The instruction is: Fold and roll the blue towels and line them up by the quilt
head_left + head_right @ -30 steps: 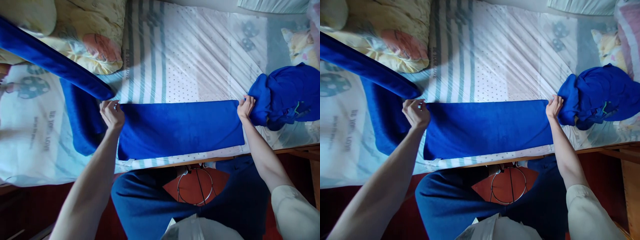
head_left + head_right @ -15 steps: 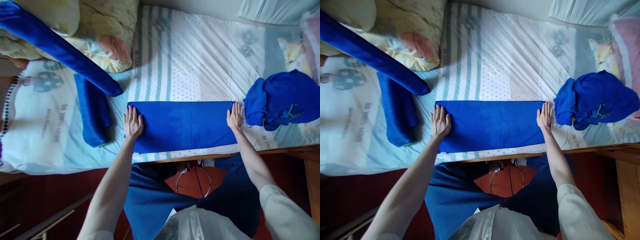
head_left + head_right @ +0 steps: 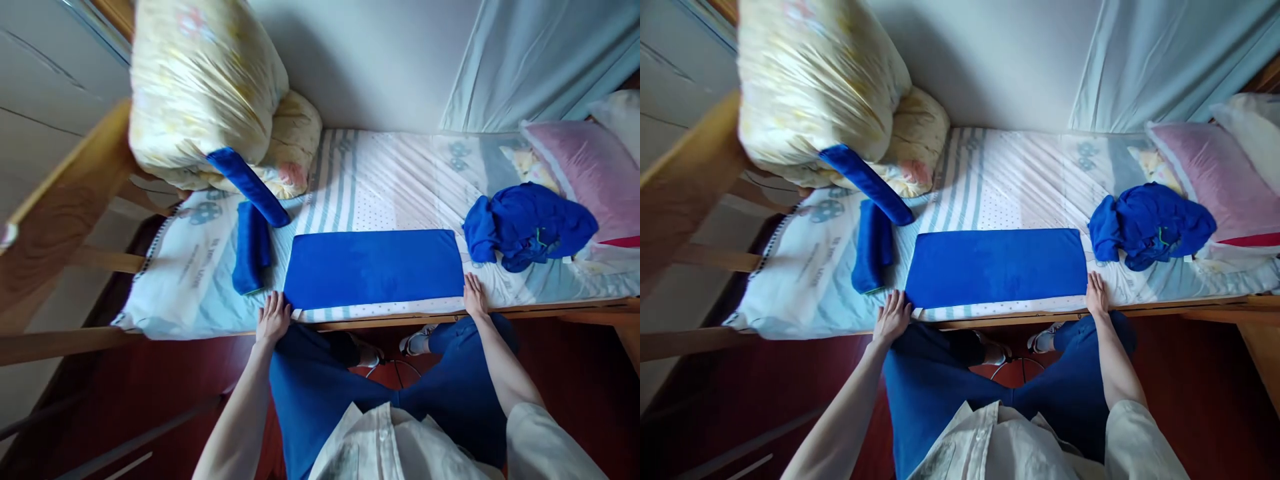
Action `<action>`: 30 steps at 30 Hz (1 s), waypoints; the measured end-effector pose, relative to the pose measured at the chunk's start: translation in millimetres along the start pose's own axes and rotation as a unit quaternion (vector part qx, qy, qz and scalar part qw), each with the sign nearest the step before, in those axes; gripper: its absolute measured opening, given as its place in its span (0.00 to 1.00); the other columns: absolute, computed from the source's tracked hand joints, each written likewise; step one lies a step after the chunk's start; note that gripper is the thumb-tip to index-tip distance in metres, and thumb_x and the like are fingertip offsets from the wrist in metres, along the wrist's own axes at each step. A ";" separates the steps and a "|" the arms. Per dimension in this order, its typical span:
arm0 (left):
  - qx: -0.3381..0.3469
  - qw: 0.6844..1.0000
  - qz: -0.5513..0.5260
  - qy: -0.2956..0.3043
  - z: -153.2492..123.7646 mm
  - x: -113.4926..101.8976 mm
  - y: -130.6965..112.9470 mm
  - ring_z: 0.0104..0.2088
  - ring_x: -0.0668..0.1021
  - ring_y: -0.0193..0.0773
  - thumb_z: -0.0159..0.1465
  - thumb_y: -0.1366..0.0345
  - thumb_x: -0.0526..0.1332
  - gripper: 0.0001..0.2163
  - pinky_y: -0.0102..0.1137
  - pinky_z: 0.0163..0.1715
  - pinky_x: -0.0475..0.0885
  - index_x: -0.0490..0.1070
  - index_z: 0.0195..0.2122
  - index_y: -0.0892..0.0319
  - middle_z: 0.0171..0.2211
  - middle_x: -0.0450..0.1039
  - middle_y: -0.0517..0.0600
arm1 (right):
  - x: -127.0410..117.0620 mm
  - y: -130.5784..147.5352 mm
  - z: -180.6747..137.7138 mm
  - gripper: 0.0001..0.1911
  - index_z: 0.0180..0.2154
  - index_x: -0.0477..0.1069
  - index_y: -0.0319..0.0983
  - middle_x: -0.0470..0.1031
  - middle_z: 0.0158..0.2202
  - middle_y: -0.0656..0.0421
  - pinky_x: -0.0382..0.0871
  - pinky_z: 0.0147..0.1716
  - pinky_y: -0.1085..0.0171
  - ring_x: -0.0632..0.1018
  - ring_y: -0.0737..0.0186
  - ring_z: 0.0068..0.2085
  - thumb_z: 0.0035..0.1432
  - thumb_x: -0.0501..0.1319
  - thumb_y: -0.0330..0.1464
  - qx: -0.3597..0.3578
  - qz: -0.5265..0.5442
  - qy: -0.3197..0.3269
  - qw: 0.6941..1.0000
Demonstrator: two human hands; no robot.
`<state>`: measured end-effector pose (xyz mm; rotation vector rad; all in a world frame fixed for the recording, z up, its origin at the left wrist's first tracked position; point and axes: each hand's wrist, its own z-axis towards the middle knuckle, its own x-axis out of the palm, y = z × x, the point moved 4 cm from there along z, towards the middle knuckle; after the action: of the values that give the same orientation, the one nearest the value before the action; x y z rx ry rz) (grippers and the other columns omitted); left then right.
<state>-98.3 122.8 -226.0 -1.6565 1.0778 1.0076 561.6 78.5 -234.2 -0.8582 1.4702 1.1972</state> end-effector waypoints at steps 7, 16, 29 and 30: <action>-0.088 0.996 0.006 0.011 -38.0 2.0 7.6 0.70 0.63 0.58 0.69 0.67 0.45 0.27 0.55 0.64 0.64 0.59 0.69 0.70 0.69 0.59 0.70 | -23.2 17.6 -27.9 0.21 0.59 0.72 0.44 0.67 0.66 0.48 0.63 0.67 0.47 0.67 0.48 0.68 0.65 0.60 0.33 0.117 0.100 -0.080 0.985; -0.002 0.998 0.006 -0.068 -88.1 10.4 -32.4 0.71 0.62 0.57 0.69 0.65 0.47 0.25 0.53 0.68 0.57 0.68 0.65 0.66 0.67 0.65 0.65 | -2.2 53.7 -69.5 0.17 0.49 0.76 0.36 0.80 0.47 0.45 0.74 0.56 0.49 0.79 0.48 0.51 0.60 0.58 0.31 0.102 0.176 -0.133 0.970; -0.140 0.694 -0.689 0.157 -152.3 99.7 -239.7 0.46 0.84 0.49 0.58 0.65 0.71 0.17 0.43 0.53 0.77 0.76 0.48 0.60 0.38 0.83 0.59 | -12.8 222.6 -24.1 0.20 0.46 0.80 0.42 0.82 0.45 0.50 0.74 0.54 0.51 0.79 0.50 0.50 0.64 0.52 0.24 -0.171 0.188 0.090 0.963; -0.171 0.646 -0.726 0.164 -152.9 103.4 -250.0 0.45 0.85 0.47 0.58 0.66 0.71 0.18 0.42 0.52 0.78 0.75 0.49 0.61 0.38 0.83 0.59 | -14.1 234.0 -12.2 0.19 0.47 0.80 0.41 0.82 0.45 0.51 0.74 0.54 0.52 0.79 0.50 0.50 0.65 0.52 0.24 -0.183 0.174 0.110 0.961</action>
<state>191.7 11.1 -220.2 -2.2558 -0.5098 -0.2429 342.8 125.3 -163.3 -1.0340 1.6538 1.7197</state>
